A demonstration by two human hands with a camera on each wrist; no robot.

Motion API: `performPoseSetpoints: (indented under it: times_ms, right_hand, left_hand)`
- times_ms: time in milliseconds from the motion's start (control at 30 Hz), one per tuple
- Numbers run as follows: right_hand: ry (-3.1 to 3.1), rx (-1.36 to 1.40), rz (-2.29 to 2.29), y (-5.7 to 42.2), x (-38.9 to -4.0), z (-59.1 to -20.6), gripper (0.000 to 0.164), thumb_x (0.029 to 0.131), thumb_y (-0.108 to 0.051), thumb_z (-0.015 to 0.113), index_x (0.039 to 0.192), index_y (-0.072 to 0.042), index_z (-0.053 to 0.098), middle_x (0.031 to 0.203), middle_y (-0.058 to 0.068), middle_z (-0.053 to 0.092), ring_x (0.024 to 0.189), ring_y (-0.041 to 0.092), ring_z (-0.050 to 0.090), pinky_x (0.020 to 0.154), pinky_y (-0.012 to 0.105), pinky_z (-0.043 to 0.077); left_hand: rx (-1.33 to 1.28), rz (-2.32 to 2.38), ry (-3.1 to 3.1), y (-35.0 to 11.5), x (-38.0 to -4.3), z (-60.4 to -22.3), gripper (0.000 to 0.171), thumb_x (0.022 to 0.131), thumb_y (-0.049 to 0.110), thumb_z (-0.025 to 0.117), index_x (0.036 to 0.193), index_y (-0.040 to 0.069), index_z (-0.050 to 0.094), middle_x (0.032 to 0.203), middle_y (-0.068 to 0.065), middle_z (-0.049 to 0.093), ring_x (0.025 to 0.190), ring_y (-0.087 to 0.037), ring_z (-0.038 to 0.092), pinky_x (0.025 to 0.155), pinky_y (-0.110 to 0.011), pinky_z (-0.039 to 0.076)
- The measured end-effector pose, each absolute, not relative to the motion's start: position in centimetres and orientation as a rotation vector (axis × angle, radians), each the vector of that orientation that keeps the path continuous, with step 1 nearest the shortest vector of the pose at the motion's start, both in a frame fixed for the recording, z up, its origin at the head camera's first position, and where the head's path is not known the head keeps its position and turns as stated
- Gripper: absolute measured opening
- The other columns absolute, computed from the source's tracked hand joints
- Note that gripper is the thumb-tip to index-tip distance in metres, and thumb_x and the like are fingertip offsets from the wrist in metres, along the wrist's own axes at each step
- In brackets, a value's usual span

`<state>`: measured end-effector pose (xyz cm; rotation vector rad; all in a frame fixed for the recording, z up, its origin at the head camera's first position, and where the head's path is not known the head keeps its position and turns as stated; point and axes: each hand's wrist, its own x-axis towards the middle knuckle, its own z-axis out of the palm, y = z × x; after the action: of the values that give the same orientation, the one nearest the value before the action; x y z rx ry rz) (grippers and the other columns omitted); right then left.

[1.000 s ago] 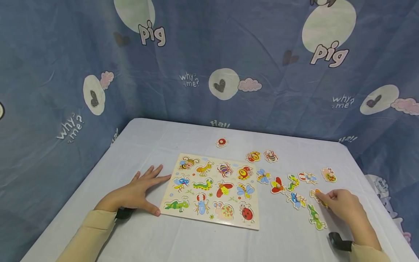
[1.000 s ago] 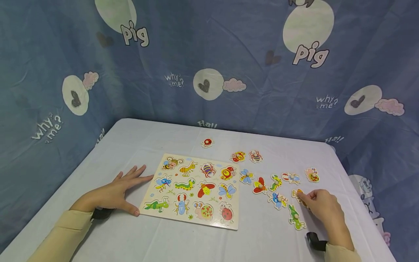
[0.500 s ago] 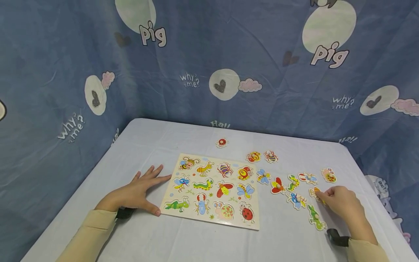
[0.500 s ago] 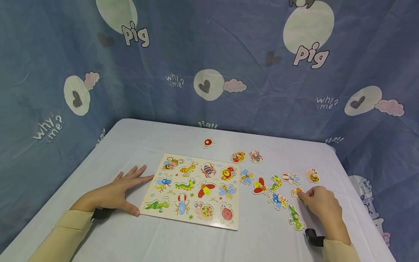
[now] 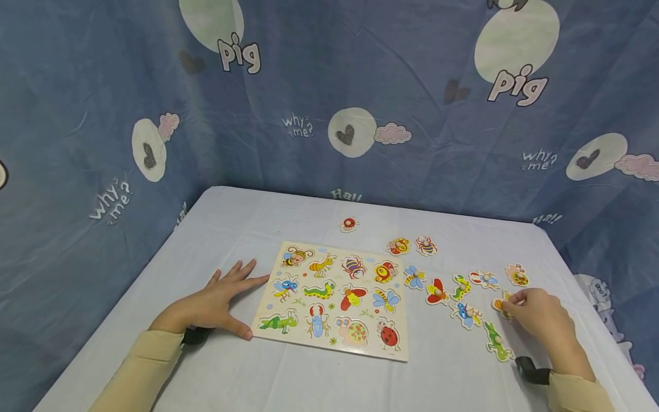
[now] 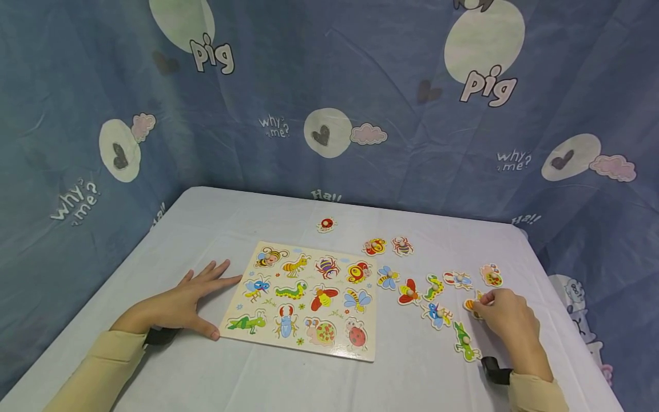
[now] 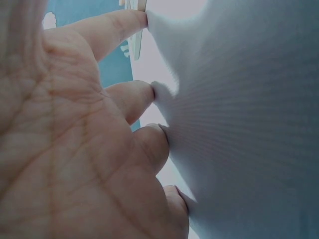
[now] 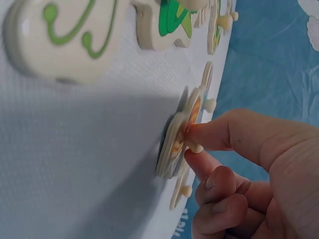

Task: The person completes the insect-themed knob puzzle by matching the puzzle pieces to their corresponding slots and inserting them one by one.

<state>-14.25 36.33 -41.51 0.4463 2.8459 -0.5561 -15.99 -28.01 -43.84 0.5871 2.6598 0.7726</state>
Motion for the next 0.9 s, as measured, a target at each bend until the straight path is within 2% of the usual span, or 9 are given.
performPoseSetpoints:
  times_ms: [433,733,900]
  right_hand:
    - [2.880,0.354,-0.606,37.06,-14.39,-41.65,0.036,0.098,-0.030,0.072,0.111,0.004,0.071,0.088,0.011,0.070,0.080,0.024,0.058,0.064,0.034,0.040]
    - [2.931,0.315,-0.619,36.95,-14.61,-41.54,0.039,0.101,-0.035,0.072,0.110,0.003,0.071,0.079,0.004,0.063,0.075,0.020,0.053,0.063,0.034,0.036]
    - [2.953,0.289,-0.614,36.54,-14.84,-41.00,0.040,0.101,-0.037,0.072,0.108,0.002,0.071,0.080,0.004,0.062,0.075,0.020,0.052,0.063,0.034,0.036]
  left_hand:
    - [0.594,0.769,2.669,-28.06,-16.12,-43.92,0.123,0.060,0.058,0.100,0.165,0.026,0.045,0.181,-0.022,0.011,0.165,-0.055,0.000,0.122,-0.084,-0.004]
    - [0.582,0.763,2.668,-28.03,-16.05,-44.05,0.124,0.059,0.058,0.101,0.165,0.027,0.045,0.181,-0.022,0.011,0.165,-0.055,0.000,0.123,-0.084,-0.005]
    - [0.578,0.766,2.672,-27.96,-16.02,-43.97,0.123,0.059,0.057,0.101,0.165,0.026,0.046,0.181,-0.022,0.012,0.165,-0.055,0.000,0.123,-0.083,-0.005]
